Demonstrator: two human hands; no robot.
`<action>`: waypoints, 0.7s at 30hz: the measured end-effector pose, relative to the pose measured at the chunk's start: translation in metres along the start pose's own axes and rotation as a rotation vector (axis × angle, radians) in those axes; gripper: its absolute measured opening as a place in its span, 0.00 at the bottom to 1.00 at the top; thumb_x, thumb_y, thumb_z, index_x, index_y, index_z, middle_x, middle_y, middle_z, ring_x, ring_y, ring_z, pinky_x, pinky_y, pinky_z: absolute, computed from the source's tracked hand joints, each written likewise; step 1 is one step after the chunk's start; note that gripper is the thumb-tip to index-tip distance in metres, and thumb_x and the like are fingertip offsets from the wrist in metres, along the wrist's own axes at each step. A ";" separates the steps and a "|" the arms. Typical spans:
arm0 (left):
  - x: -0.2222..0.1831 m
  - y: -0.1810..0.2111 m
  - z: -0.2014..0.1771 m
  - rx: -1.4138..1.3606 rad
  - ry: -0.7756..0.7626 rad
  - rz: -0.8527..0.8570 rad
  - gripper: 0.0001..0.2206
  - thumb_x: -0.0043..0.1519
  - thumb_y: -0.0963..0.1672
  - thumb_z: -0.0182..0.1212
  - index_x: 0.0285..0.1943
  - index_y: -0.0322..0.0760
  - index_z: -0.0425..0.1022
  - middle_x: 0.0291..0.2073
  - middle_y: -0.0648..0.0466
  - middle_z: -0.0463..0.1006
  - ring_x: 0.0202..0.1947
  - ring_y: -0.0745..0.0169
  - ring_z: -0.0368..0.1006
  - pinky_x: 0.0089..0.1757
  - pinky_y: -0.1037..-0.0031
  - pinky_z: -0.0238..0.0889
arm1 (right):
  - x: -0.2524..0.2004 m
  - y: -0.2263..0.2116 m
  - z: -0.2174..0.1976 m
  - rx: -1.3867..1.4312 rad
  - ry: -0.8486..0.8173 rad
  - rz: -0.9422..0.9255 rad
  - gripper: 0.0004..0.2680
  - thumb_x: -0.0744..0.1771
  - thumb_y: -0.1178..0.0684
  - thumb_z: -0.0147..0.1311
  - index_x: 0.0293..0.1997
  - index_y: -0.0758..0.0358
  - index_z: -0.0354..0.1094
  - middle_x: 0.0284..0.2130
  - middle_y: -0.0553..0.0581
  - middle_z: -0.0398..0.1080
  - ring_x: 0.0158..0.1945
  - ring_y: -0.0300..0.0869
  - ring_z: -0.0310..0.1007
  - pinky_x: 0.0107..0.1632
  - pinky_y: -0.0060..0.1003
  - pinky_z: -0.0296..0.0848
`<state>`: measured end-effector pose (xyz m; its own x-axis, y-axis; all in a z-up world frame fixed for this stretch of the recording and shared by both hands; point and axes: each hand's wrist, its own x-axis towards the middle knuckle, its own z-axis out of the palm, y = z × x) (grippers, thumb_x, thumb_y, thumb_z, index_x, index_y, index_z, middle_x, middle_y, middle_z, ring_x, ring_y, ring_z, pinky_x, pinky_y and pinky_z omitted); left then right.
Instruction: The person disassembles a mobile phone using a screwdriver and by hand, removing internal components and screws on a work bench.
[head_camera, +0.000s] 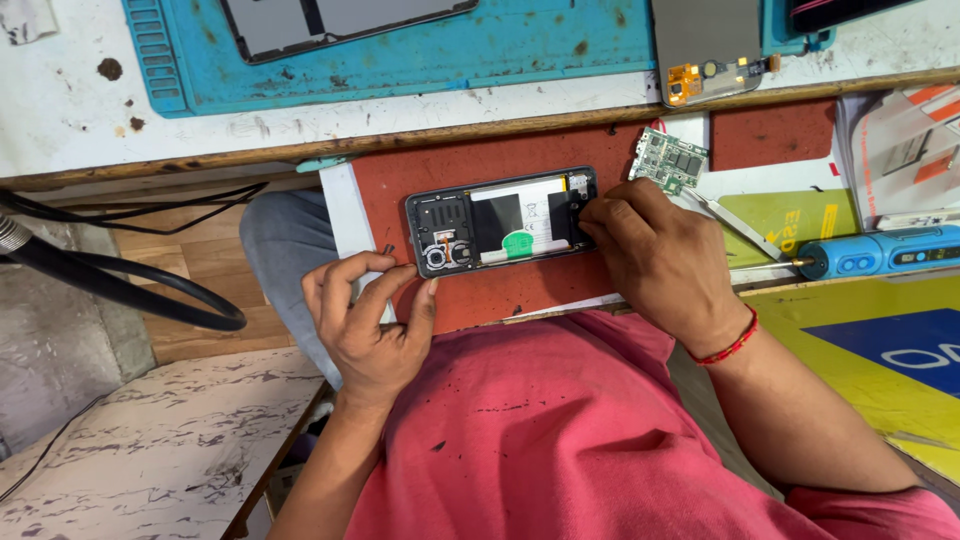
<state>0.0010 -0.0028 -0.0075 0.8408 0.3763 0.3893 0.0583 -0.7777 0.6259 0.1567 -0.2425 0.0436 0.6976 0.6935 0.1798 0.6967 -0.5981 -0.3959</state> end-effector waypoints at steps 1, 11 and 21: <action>0.000 0.000 0.000 0.000 0.002 0.000 0.10 0.55 0.44 0.77 0.41 0.40 0.82 0.45 0.55 0.75 0.50 0.55 0.66 0.52 0.64 0.58 | 0.001 0.001 0.000 -0.003 0.001 -0.009 0.04 0.68 0.58 0.61 0.44 0.59 0.73 0.40 0.53 0.73 0.33 0.49 0.75 0.33 0.42 0.73; 0.002 0.001 -0.002 -0.008 -0.001 -0.004 0.10 0.54 0.43 0.77 0.41 0.39 0.82 0.44 0.55 0.75 0.49 0.55 0.66 0.52 0.64 0.58 | 0.009 -0.005 -0.010 -0.105 -0.062 -0.078 0.07 0.65 0.60 0.59 0.46 0.58 0.75 0.38 0.52 0.72 0.33 0.47 0.75 0.33 0.41 0.73; 0.001 0.000 -0.001 -0.012 0.000 0.001 0.09 0.54 0.43 0.77 0.40 0.39 0.83 0.44 0.56 0.75 0.49 0.55 0.66 0.51 0.65 0.59 | 0.009 -0.026 -0.006 -0.190 -0.001 -0.025 0.03 0.66 0.57 0.62 0.40 0.58 0.75 0.36 0.51 0.70 0.35 0.45 0.75 0.32 0.40 0.71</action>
<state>0.0019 -0.0022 -0.0064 0.8406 0.3758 0.3901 0.0511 -0.7720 0.6336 0.1460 -0.2229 0.0607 0.6798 0.7094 0.1862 0.7327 -0.6459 -0.2143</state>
